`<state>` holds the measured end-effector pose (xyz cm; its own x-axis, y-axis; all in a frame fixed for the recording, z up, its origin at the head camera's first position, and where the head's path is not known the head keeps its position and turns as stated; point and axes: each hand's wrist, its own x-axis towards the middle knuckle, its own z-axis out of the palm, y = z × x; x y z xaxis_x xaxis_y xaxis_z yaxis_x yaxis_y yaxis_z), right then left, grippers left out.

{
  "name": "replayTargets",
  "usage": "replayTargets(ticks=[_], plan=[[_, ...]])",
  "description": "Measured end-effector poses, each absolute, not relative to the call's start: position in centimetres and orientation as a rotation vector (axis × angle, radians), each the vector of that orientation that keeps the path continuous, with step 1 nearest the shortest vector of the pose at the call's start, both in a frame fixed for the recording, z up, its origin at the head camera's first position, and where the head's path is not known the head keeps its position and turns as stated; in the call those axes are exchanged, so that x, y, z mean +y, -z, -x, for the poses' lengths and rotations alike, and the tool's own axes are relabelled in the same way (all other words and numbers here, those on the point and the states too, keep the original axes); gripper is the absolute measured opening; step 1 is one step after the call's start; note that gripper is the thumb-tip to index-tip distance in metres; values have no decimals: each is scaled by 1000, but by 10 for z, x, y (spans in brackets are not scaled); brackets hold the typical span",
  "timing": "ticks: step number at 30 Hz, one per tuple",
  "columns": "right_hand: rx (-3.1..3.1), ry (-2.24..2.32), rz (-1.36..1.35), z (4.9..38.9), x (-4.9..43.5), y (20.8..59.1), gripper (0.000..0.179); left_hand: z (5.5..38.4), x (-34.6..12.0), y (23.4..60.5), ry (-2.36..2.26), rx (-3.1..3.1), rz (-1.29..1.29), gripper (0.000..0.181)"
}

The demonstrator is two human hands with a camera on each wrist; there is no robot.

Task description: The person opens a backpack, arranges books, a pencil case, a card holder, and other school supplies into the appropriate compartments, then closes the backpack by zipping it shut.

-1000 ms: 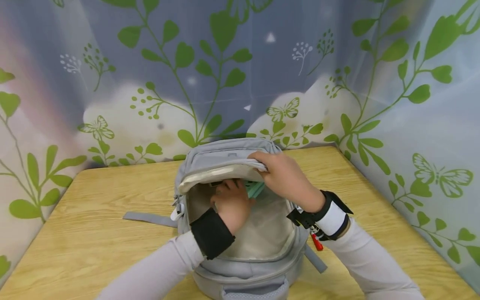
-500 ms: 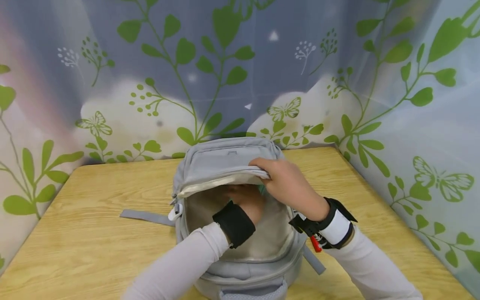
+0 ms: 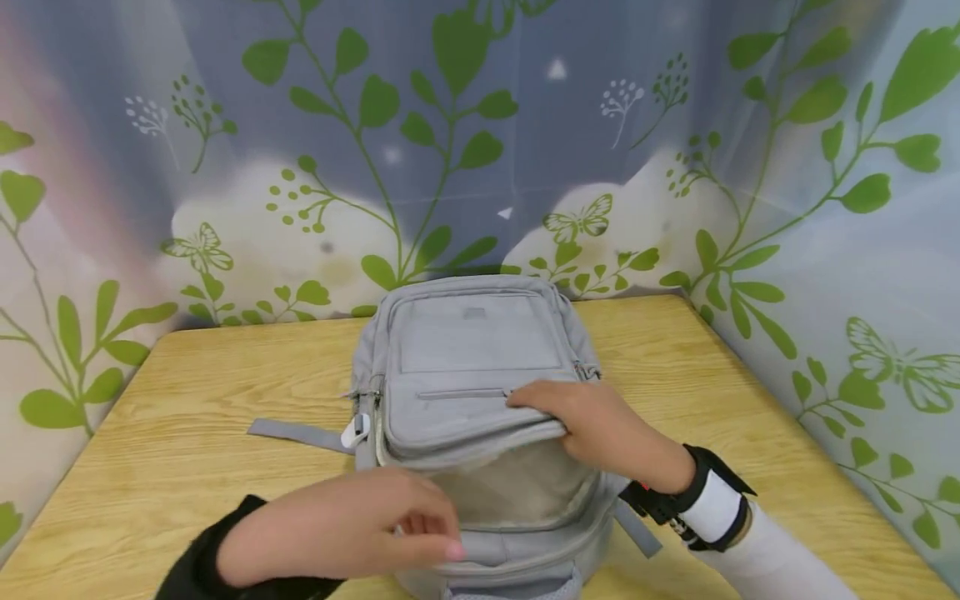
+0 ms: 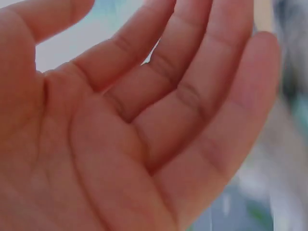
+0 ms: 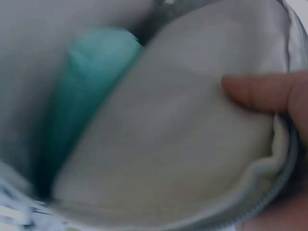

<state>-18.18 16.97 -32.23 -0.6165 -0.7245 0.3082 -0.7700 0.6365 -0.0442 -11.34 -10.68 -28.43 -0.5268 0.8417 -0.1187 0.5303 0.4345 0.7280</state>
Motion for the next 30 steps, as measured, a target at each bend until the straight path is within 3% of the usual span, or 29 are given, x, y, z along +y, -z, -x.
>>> replayTargets(ticks=[5,11,18,26,30], plan=[[-2611,-126,-1430,167,181,348,65,141,-159,295,-998,2485,-812,29],[-3012,-359,-1543,169,181,327,77,184,-177,330,-942,2913,-569,20],[-2905,-366,-1452,212,144,313,62,211,-173,364,-799,3083,-687,34],[-3003,-175,-1462,243,114,333,72,217,-173,378,-381,3342,-921,7],[-3053,-204,-1435,246,108,338,75,205,-175,376,-184,3415,-992,5]])
